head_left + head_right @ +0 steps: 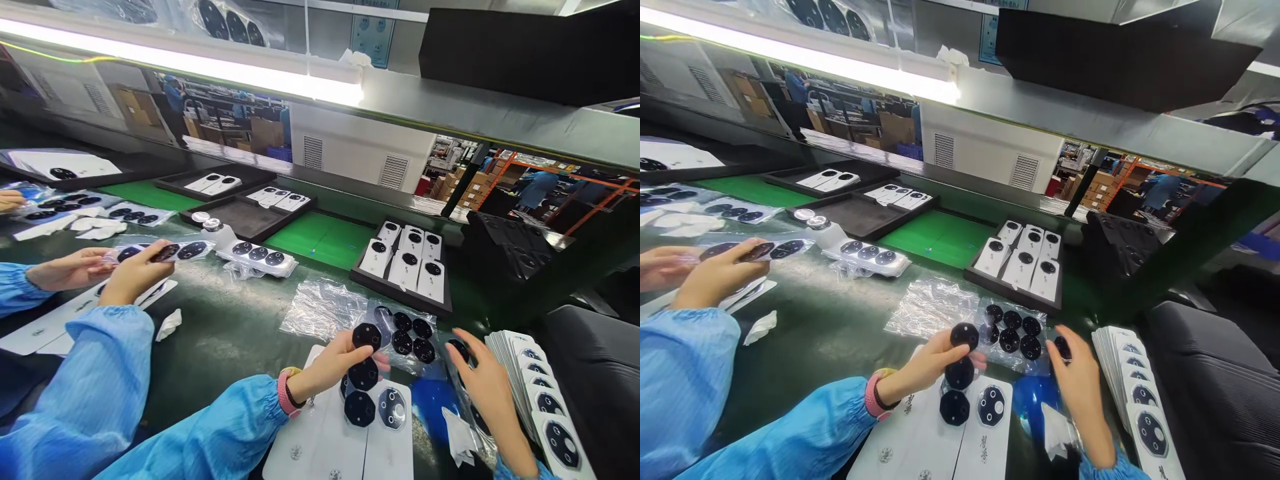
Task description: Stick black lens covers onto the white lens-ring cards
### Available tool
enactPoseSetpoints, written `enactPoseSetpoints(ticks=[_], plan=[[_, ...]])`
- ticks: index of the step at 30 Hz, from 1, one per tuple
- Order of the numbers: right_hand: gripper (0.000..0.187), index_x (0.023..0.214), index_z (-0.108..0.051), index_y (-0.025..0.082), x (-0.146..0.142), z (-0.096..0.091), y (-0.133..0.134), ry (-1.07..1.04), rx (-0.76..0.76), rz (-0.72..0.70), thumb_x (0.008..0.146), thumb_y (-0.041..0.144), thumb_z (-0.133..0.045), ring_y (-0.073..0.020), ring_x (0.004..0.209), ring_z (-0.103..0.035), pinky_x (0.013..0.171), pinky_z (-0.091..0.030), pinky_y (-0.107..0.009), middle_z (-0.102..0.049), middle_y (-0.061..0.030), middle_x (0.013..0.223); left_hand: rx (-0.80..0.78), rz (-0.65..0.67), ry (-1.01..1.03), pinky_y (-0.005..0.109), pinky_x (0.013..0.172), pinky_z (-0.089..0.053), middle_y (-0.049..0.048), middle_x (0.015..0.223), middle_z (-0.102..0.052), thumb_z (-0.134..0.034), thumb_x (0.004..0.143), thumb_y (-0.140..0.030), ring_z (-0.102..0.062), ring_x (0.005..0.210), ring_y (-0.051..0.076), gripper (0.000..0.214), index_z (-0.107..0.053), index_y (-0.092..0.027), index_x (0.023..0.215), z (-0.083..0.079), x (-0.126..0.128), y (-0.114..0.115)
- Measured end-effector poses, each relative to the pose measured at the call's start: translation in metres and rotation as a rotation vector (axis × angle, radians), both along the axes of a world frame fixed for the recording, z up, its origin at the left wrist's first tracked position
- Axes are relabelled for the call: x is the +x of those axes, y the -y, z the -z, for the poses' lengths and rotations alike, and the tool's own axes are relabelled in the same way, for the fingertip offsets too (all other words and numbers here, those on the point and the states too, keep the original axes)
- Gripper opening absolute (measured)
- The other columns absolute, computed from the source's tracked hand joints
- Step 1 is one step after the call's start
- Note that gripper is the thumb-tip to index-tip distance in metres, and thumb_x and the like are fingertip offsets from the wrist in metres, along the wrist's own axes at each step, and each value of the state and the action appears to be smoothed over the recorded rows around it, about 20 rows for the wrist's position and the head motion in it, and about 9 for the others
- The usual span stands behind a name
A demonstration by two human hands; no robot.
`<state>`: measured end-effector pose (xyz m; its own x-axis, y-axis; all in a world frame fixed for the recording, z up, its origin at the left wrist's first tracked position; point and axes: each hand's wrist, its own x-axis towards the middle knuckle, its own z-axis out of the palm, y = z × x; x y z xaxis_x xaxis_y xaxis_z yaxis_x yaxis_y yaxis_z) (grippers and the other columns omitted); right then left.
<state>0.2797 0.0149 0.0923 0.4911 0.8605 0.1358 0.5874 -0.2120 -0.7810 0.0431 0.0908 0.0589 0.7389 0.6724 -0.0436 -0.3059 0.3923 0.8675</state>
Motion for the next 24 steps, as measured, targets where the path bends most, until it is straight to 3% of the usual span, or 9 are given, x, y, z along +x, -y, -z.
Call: enactPoseSetpoints(ticks=[3, 5, 10, 13, 18, 24], plan=[[0.058, 0.087, -0.074, 0.020, -0.044, -0.007, -0.011, -0.173, -0.070, -0.292, 0.064, 0.071, -0.058, -0.0254, 0.074, -0.067, 0.070, -0.055, -0.040, -0.073, -0.0107, 0.083, 0.077, 0.054, -0.029, 0.037, 0.071, -0.056, 0.0052, 0.076, -0.070, -0.074, 0.071, -0.056, -0.070, 0.072, 0.023, 0.050, -0.056, -0.016, 0.094, -0.002, -0.002, 0.008], [0.063, 0.085, -0.075, 0.017, -0.069, -0.011, -0.018, -0.252, -0.097, -0.429, 0.061, 0.074, -0.060, -0.0201, 0.055, -0.061, 0.054, -0.053, -0.034, -0.068, -0.0066, 0.063, 0.137, 0.040, -0.048, 0.036, 0.072, -0.055, 0.0047, 0.081, -0.069, -0.073, 0.070, -0.059, -0.068, 0.075, 0.022, 0.052, -0.058, -0.016, 0.096, -0.003, -0.005, 0.010], [0.057, 0.073, -0.073, 0.017, -0.088, -0.021, -0.028, -0.345, -0.103, -0.480, 0.070, 0.071, -0.055, -0.0217, 0.068, -0.066, 0.062, -0.056, -0.032, -0.070, -0.0070, 0.071, 0.300, -0.144, -0.104, 0.029, 0.076, -0.049, 0.0017, 0.083, -0.061, -0.064, 0.079, -0.057, -0.059, 0.083, 0.017, 0.041, -0.058, -0.017, 0.085, -0.010, -0.015, -0.002], [0.047, 0.056, -0.063, 0.019, -0.087, -0.025, -0.027, -0.361, -0.172, -0.520, 0.069, 0.063, -0.058, -0.0181, 0.054, -0.061, 0.052, -0.055, -0.030, -0.060, -0.0021, 0.055, 0.360, -0.248, -0.123, 0.027, 0.071, -0.048, 0.0023, 0.088, -0.059, -0.062, 0.080, -0.056, -0.057, 0.082, 0.016, 0.040, -0.057, -0.018, 0.091, -0.016, -0.020, -0.013], [0.043, 0.040, -0.037, 0.022, -0.096, -0.021, -0.023, -0.285, -0.217, -0.566, 0.070, 0.044, -0.058, -0.0098, 0.043, -0.033, 0.041, -0.043, -0.023, -0.031, 0.0051, 0.041, 0.467, -0.241, -0.209, 0.025, 0.070, -0.045, 0.0000, 0.072, -0.059, -0.072, 0.072, -0.033, -0.054, 0.071, 0.014, 0.021, -0.060, -0.017, 0.072, -0.021, -0.023, -0.018], [0.040, 0.042, -0.033, 0.023, -0.098, -0.017, -0.023, -0.267, -0.261, -0.641, 0.071, 0.038, -0.056, -0.0093, 0.042, -0.029, 0.039, -0.034, -0.021, -0.026, 0.0059, 0.042, 0.563, -0.234, -0.266, 0.025, 0.067, -0.045, -0.0004, 0.068, -0.061, -0.073, 0.071, -0.030, -0.053, 0.066, 0.013, 0.018, -0.062, -0.017, 0.064, -0.021, -0.022, -0.014]])
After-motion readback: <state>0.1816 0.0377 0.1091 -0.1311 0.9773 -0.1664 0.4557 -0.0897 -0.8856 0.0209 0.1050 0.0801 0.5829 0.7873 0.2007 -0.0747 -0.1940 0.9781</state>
